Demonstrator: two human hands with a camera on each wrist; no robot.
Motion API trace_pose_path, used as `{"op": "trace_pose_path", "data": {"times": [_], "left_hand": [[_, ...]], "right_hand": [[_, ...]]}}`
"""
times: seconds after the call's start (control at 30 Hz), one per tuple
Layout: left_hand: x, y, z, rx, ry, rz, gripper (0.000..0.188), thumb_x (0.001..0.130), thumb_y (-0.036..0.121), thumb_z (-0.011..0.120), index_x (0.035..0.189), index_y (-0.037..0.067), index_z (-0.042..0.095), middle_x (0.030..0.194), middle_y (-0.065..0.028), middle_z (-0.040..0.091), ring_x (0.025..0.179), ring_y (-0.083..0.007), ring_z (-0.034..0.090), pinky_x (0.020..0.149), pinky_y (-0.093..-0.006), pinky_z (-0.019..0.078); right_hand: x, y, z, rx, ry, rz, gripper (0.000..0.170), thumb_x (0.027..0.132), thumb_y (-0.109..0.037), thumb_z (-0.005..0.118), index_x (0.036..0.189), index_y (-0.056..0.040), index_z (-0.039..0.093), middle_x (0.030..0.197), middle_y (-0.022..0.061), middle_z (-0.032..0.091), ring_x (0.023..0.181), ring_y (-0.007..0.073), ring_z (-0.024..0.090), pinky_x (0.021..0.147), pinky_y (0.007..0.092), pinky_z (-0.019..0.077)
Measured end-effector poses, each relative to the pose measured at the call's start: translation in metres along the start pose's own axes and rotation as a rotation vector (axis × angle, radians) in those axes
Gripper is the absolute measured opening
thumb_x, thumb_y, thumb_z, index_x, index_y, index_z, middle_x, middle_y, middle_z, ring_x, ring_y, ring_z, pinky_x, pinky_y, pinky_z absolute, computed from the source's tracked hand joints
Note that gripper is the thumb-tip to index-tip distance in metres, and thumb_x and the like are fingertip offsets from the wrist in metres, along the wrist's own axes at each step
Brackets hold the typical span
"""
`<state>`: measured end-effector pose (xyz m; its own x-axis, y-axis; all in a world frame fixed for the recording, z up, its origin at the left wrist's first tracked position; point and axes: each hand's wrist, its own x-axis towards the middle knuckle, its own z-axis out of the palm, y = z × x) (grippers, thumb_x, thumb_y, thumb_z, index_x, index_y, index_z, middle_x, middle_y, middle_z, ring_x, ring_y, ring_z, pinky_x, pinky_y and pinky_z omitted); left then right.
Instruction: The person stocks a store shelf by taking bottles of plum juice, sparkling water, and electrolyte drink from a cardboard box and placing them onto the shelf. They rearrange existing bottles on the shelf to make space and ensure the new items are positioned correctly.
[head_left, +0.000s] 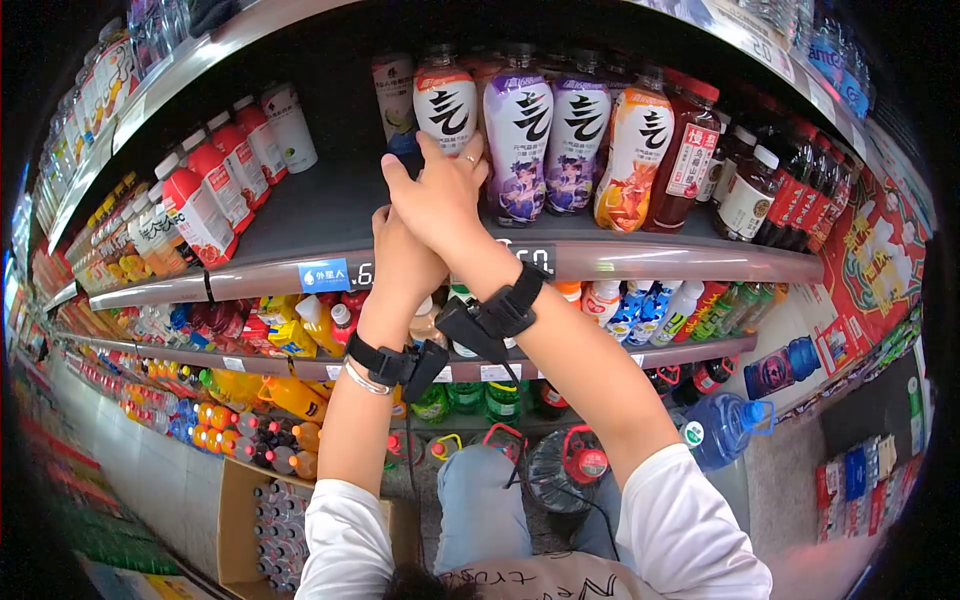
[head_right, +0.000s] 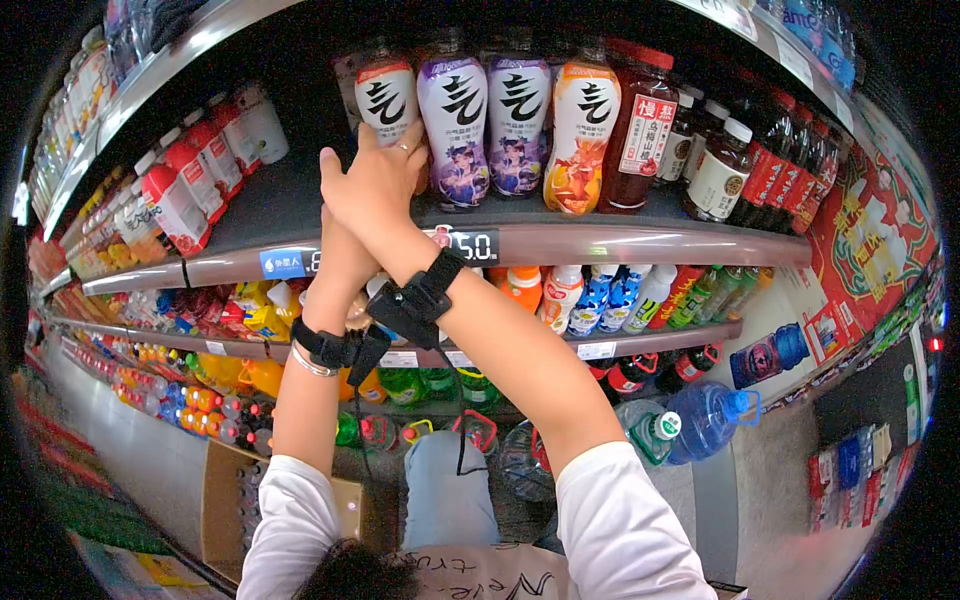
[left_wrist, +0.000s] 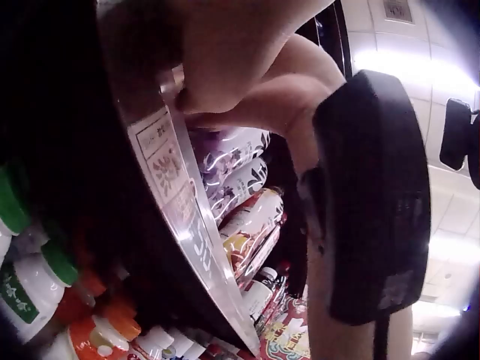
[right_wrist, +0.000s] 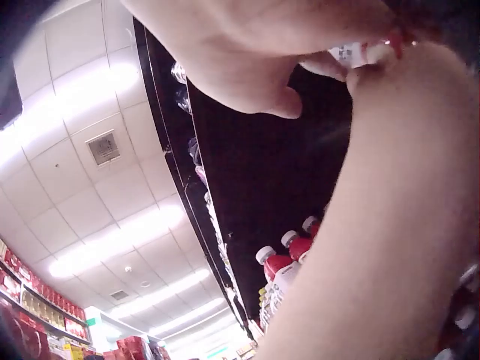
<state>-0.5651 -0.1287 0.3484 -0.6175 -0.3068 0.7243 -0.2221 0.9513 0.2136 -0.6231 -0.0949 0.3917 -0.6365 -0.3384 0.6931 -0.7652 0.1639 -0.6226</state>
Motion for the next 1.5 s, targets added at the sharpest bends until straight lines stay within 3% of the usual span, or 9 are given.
{"op": "trace_pose_path", "data": {"times": [0.1,0.2,0.37,0.4,0.53,1.17,1.27,1.43,1.5], "left_hand": [[-0.001,-0.001,0.002,-0.024,0.053,0.026,0.046,0.082,0.027,0.068,0.124,0.012,0.059,0.114,-0.0107,0.066,0.111,-0.0328,0.059,0.092,-0.0506,0.0404],[0.000,0.010,-0.008,-0.008,0.024,-0.024,0.053,0.082,0.027,0.067,0.131,0.010,0.053,0.119,-0.0124,0.064,0.111,-0.0329,0.060,0.092,-0.0489,0.0422],[-0.004,-0.001,0.009,0.083,0.125,0.015,0.060,0.087,0.024,0.062,0.140,0.003,0.041,0.127,-0.0165,0.061,0.110,-0.0329,0.061,0.093,-0.0481,0.0430],[-0.002,0.004,0.007,0.100,0.117,-0.019,0.058,0.088,0.020,0.059,0.140,0.002,0.041,0.126,-0.0176,0.061,0.109,-0.0330,0.061,0.093,-0.0469,0.0432],[-0.002,0.004,0.012,0.163,0.197,0.028,0.057,0.092,0.019,0.054,0.144,0.004,0.037,0.103,-0.0183,0.067,0.097,-0.0355,0.064,0.089,-0.0471,0.0443],[-0.003,0.003,0.014,0.137,0.245,0.078,0.056,0.090,0.017,0.054,0.143,0.004,0.040,0.095,-0.0184,0.067,0.088,-0.0354,0.064,0.086,-0.0466,0.0458],[-0.003,0.006,0.012,0.141,0.194,-0.007,0.053,0.087,0.018,0.057,0.136,0.003,0.048,0.118,-0.0154,0.066,0.096,-0.0326,0.065,0.090,-0.0447,0.0453],[-0.007,0.004,0.010,0.096,0.234,0.045,0.051,0.088,0.019,0.058,0.136,0.005,0.048,0.127,-0.0177,0.060,0.114,-0.0346,0.058,0.098,-0.0459,0.0414],[-0.014,0.001,0.006,0.080,0.303,0.148,0.053,0.089,0.017,0.058,0.139,0.004,0.046,0.130,-0.0216,0.057,0.120,-0.0375,0.053,0.101,-0.0467,0.0402]], "right_hand": [[-0.004,-0.004,-0.004,0.105,-0.037,0.046,0.061,0.085,-0.042,0.064,0.130,-0.0002,0.056,0.134,0.0419,0.034,0.128,0.0534,0.030,0.108,0.0524,0.0312],[-0.013,0.007,-0.003,0.096,0.027,-0.033,0.057,0.085,-0.035,0.067,0.127,0.0016,0.056,0.130,0.0336,0.045,0.124,0.0480,0.040,0.106,0.0485,0.0364],[-0.032,0.037,-0.085,0.508,-0.110,-0.188,0.030,0.086,-0.014,0.068,0.112,-0.0010,0.065,0.102,0.0124,0.070,0.092,0.0183,0.066,0.083,0.0325,0.0516],[-0.033,0.037,-0.110,0.431,-0.009,-0.226,0.023,0.083,-0.011,0.066,0.104,-0.0011,0.064,0.095,0.0187,0.069,0.089,0.0318,0.068,0.081,0.0373,0.0517],[-0.015,0.104,-0.158,-0.076,0.327,-0.234,0.033,0.082,-0.007,0.065,0.114,-0.0017,0.058,0.110,0.0187,0.060,0.100,0.0347,0.057,0.090,0.0426,0.0451],[-0.001,0.123,-0.165,-0.516,0.320,-0.134,0.053,0.081,-0.018,0.074,0.122,0.0016,0.045,0.107,0.0212,0.057,0.097,0.0397,0.060,0.078,0.0454,0.0519],[-0.002,0.123,-0.164,-0.529,0.301,-0.108,0.051,0.083,-0.018,0.072,0.122,0.0014,0.047,0.107,0.0212,0.057,0.097,0.0400,0.060,0.078,0.0458,0.0519],[-0.006,0.128,-0.167,-0.478,0.332,-0.194,0.050,0.085,-0.016,0.068,0.128,0.0003,0.048,0.114,0.0234,0.056,0.098,0.0411,0.059,0.083,0.0471,0.0497],[-0.004,0.128,-0.171,-0.450,0.399,-0.423,0.059,0.083,-0.013,0.067,0.138,-0.0060,0.046,0.130,0.0221,0.052,0.108,0.0406,0.054,0.091,0.0471,0.0467]]}}
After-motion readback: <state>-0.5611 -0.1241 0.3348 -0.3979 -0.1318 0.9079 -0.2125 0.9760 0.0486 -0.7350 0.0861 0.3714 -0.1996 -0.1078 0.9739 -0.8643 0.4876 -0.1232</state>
